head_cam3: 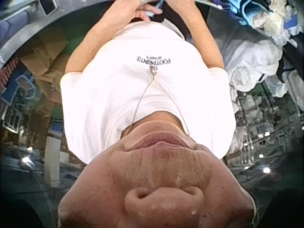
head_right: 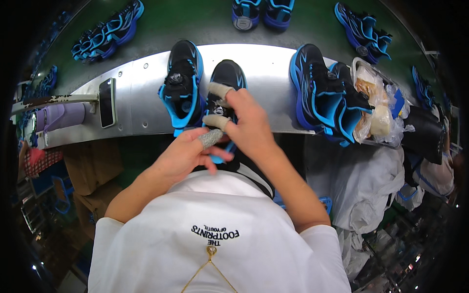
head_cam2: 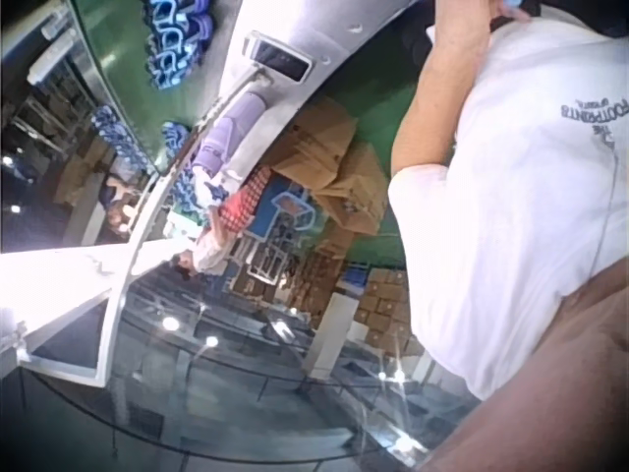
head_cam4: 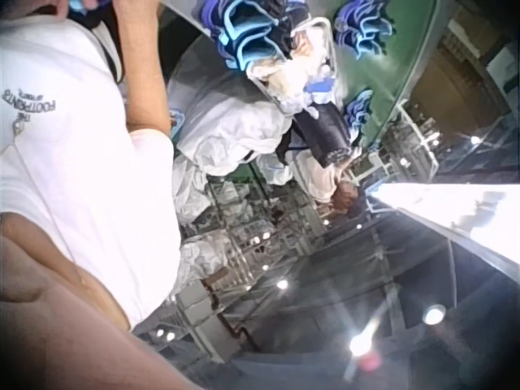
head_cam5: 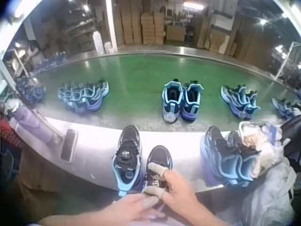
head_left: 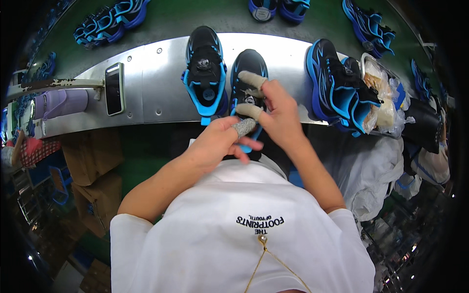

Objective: The person cleans and rubs the closure dials and tongues of sneakers by hand, then pushes the finished pairs onto the conveyor belt.

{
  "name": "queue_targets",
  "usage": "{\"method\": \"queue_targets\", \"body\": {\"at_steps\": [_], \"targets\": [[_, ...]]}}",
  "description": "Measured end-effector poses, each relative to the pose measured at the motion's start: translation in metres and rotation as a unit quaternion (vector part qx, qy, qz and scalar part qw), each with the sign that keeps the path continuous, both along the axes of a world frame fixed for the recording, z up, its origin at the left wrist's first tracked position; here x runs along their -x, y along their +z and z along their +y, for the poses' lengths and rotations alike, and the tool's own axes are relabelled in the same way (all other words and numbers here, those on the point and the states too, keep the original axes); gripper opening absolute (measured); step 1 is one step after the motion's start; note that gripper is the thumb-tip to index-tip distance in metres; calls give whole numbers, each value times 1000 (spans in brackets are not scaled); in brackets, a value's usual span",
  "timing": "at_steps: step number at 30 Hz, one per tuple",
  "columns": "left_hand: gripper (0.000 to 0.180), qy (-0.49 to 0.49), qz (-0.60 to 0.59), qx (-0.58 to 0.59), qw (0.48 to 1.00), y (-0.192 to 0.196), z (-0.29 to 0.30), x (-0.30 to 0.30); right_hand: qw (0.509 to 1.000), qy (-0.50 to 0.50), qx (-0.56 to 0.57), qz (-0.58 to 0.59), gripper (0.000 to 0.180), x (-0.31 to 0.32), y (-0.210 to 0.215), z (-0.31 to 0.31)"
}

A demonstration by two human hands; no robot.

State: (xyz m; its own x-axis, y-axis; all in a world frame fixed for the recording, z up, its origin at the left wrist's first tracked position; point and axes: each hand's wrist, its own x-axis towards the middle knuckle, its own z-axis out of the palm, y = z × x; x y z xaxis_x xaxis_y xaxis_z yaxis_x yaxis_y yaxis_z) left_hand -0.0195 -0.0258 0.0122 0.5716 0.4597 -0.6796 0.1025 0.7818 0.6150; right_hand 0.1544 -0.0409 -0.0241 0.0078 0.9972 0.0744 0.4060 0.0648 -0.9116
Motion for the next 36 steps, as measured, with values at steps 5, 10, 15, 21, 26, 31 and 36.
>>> {"method": "queue_targets", "body": {"at_steps": [5,10,15,21,26,31,36], "targets": [[26,1,198,-531,824,22,40,27,996,9,75,51,54,-29,17,45],[35,-17,188,-514,837,-18,94,26,998,41,45,-14,46,-11,-1,110],[32,-29,153,-568,808,-11,99,31,990,68,-16,-122,44,5,-24,160],[35,-95,68,-461,880,-21,118,45,981,87,-9,-176,46,29,-54,192],[39,-98,168,-530,825,-11,111,34,981,80,12,-176,44,35,-52,194],[36,-98,89,-532,836,-8,116,42,980,94,-4,-177,42,35,-57,199],[46,-129,180,-490,843,-11,116,43,984,78,18,-161,40,38,-55,194]]}}
